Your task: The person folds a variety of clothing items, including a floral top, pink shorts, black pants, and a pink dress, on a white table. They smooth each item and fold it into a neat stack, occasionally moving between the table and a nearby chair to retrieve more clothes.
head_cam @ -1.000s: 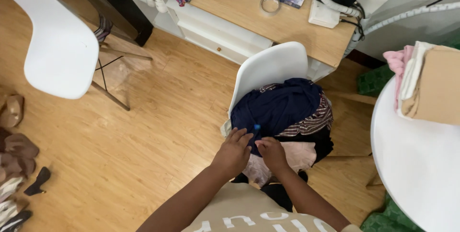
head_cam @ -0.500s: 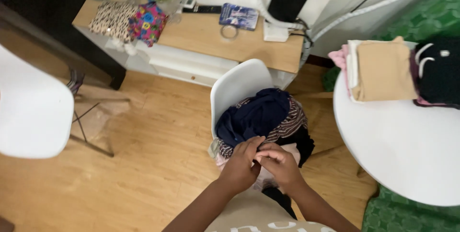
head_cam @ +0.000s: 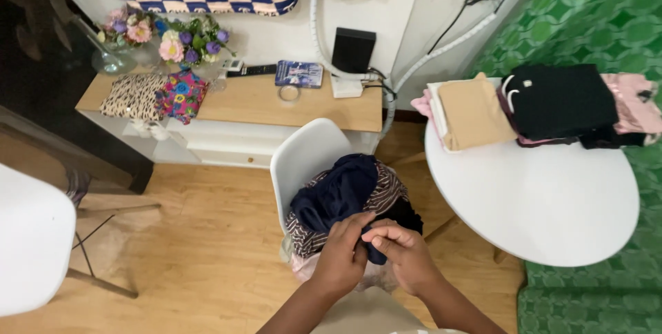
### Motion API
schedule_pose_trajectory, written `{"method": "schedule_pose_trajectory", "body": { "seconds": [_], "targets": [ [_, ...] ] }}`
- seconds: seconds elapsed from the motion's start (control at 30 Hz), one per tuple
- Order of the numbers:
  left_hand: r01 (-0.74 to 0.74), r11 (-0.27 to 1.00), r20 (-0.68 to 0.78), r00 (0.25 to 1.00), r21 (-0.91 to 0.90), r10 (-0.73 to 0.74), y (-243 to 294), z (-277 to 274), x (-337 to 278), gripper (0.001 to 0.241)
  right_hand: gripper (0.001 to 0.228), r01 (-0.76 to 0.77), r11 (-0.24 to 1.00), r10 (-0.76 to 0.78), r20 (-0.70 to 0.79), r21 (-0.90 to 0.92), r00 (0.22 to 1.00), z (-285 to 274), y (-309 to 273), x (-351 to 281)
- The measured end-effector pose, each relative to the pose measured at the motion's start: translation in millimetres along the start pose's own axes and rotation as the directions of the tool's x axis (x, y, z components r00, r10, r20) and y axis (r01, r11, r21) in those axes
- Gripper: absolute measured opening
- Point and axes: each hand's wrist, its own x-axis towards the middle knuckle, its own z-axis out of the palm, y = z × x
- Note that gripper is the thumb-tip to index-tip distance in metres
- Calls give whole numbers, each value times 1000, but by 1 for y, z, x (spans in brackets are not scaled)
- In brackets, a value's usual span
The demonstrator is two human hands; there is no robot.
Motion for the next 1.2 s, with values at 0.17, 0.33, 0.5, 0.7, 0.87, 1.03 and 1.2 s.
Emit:
{"method": "schedule_pose_trajectory", "body": {
  "seconds": [0.17, 0.33, 0.5, 0.7, 0.87, 1.03, 1.2],
  "targets": [
    [-114, 993, -14, 993, 27, 114, 19, 17, 2, 46, 12, 4, 1000, -3, -49, 8, 999, -10, -28, -26],
    [-167, 985, 25, 986, 49, 166, 33, 33, 3, 34, 13, 35, 999, -35, -111, 3, 993, -26, -42, -57],
    [-171, 982, 95, 982, 83, 164, 47, 46, 1, 37, 12, 21, 989, 11, -212, 148, 977, -43, -49, -96],
    [-253, 956, 101, 965, 149, 240, 75, 62, -3, 39, 14, 54, 965, 38, -344, 256, 938, -46, -71, -151],
    [-264, 942, 122, 962, 207, 243, 77, 78, -5, 50, 15, 132, 952, -5, -417, 275, 909, -52, -75, -204],
    [-256, 944, 98, 966, 210, 240, 75, 84, -3, 54, 16, 237, 928, -57, -521, 287, 852, -73, -77, -258],
    [-330, 944, 185, 929, 25, 320, 71, 98, 9, 35, 19, 433, 878, -148, -745, 204, 650, -86, -101, -301]
  ]
}}
